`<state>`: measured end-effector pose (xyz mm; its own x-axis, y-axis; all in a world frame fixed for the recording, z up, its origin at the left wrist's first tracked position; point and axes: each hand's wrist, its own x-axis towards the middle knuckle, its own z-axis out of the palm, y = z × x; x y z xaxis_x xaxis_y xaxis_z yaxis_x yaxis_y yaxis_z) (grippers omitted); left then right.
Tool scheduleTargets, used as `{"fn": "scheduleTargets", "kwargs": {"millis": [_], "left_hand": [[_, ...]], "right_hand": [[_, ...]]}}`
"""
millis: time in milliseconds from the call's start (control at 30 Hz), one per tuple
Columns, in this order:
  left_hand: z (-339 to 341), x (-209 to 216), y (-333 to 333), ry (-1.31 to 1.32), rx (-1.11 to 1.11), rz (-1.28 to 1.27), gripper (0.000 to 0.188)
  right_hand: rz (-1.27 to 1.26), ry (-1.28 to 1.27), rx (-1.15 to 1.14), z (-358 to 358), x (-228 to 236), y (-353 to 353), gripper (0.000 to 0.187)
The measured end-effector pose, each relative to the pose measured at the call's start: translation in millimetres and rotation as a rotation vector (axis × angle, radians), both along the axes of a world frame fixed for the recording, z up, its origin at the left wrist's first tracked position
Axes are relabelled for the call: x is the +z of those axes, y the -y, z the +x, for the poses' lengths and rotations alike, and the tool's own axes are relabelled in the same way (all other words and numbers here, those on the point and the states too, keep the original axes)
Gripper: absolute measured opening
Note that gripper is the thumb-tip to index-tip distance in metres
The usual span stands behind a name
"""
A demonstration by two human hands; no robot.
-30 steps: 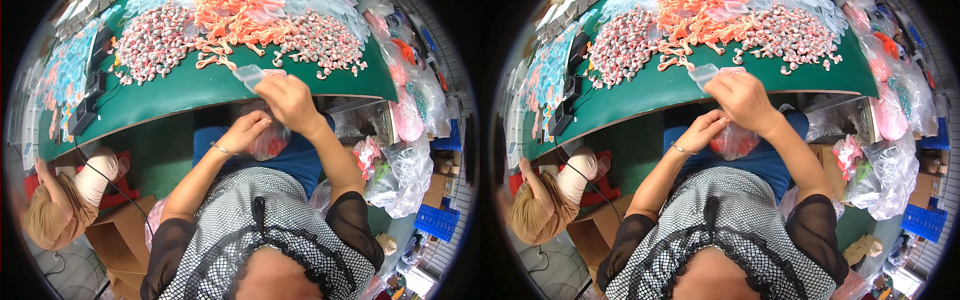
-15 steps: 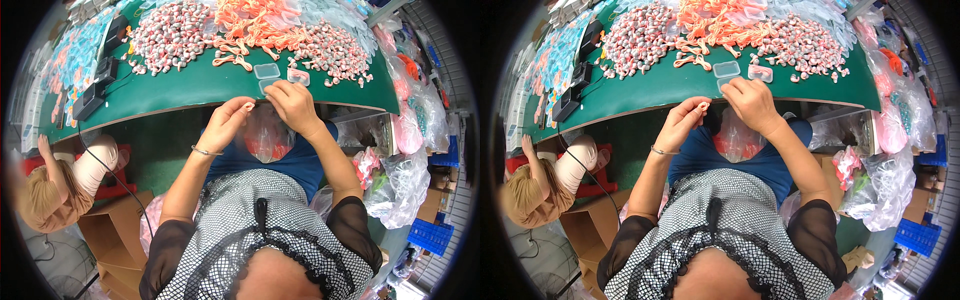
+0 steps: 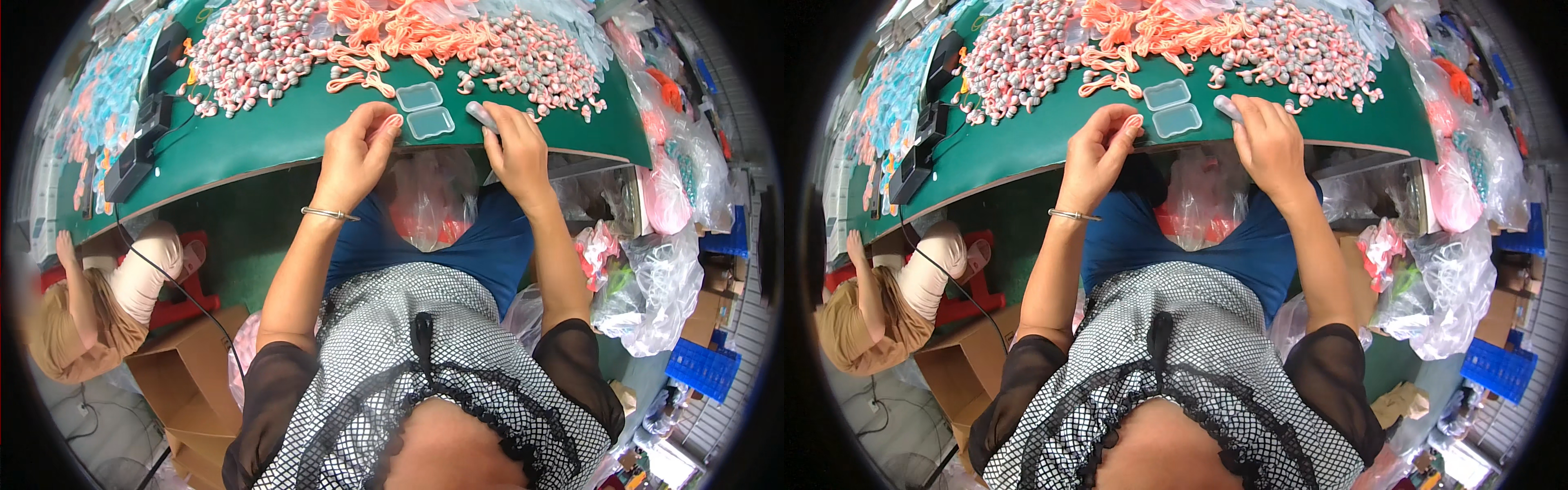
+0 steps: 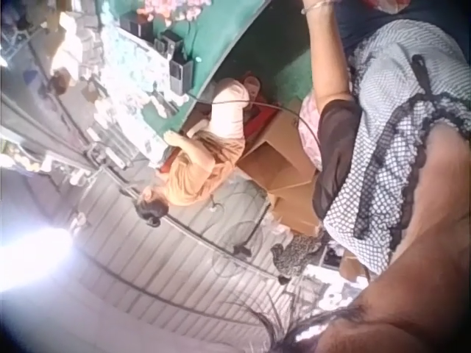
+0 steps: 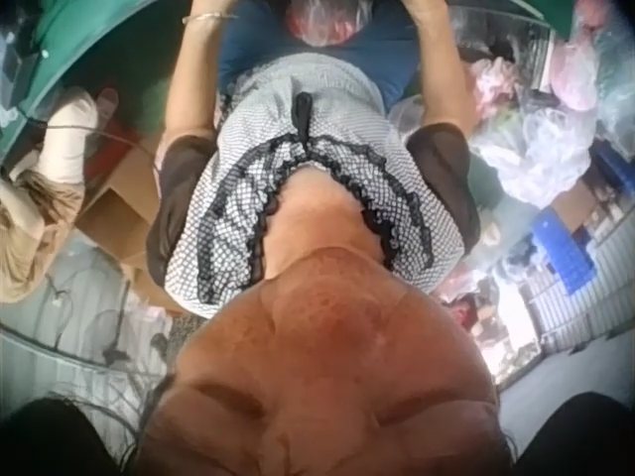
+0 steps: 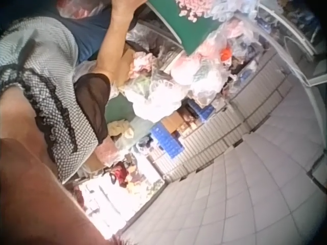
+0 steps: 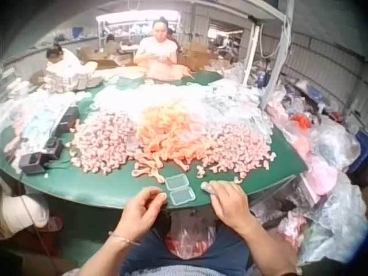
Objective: Packing small pink ribbon decorative items into plastic cases and then into a plastic bag.
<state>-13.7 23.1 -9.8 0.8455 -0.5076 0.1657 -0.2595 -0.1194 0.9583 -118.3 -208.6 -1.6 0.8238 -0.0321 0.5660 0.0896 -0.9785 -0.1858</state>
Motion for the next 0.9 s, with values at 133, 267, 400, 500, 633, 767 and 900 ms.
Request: {"fn": "scheduleTargets", "kwargs": {"millis": [133,267,400,500,633,767,900], "left_hand": [[1.7,-3.0,2.1,0.024,0.023,-0.029,0.018],[2.8,1.1,1.3,-0.026,0.06,-0.04,0.018],[2.0,-0.4,5.6,-0.026,0.033,-0.037,0.018],[5.3,-0.5,0.5,-0.065,-0.001,0.007,0.019],[4.4,8.2,0.9,-0.197,0.02,-0.04,0.019],[5.9,2.7,-7.7,-0.134,0.076,0.018,0.017],[4.6,3.9,0.9,0.056,0.075,-0.025,0.013]], "right_hand": [[0.158,0.181,0.086,-16.6,-7.1,-7.6,0.033],[0.345,-0.282,0.153,-53.9,-73.2,-32.0,0.03],[0.229,-0.644,-0.091,-48.3,-180.7,-4.9,0.032],[0.288,-0.699,-0.114,-41.3,-187.2,-7.0,0.032],[0.26,-0.701,-0.021,-40.0,-135.8,-9.2,0.027],[0.694,-0.643,0.488,-20.2,-5.6,-20.5,0.014],[0.472,-0.133,0.13,10.2,26.7,-7.7,0.015]]}}
